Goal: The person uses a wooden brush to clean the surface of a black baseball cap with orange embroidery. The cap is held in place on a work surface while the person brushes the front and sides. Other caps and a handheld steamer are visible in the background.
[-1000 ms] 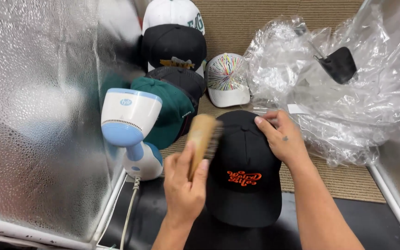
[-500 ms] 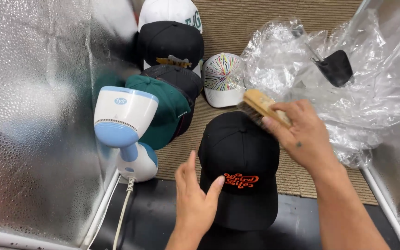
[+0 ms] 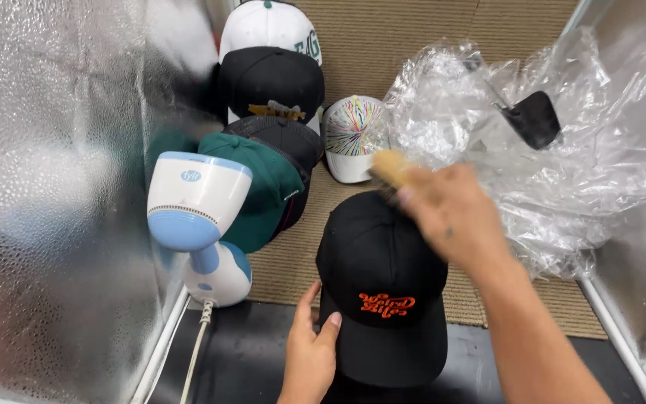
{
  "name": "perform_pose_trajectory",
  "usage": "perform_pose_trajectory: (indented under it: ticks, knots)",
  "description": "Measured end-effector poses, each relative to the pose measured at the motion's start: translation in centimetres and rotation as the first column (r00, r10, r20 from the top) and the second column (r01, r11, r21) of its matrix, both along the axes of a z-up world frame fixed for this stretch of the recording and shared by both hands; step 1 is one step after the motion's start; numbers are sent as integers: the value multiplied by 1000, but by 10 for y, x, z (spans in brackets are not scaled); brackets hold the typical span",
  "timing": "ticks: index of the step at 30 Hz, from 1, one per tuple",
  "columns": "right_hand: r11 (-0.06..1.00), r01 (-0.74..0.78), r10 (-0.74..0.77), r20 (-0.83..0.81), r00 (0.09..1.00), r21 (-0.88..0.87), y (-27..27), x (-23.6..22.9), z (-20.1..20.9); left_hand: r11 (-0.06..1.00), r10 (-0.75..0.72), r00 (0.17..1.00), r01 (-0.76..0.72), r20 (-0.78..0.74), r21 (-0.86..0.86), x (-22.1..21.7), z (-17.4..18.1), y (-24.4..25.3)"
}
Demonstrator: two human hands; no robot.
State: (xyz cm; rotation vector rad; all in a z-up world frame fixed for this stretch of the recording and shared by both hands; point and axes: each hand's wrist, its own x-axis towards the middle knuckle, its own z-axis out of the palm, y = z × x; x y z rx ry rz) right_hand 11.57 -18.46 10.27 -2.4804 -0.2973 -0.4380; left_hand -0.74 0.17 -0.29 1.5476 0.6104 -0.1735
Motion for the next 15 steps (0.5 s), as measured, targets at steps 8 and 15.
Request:
perform_pose_trajectory:
  ticks: [8,15]
  knots:
    - [912,-347,373,91,923,-221,-20,23,-28,999,40,994,-38,103,-28,8,-39,2]
    - [980,-194,199,172,965,-49,-23,22,-18,546,-309,596,-527,741,651,5,-50,-12]
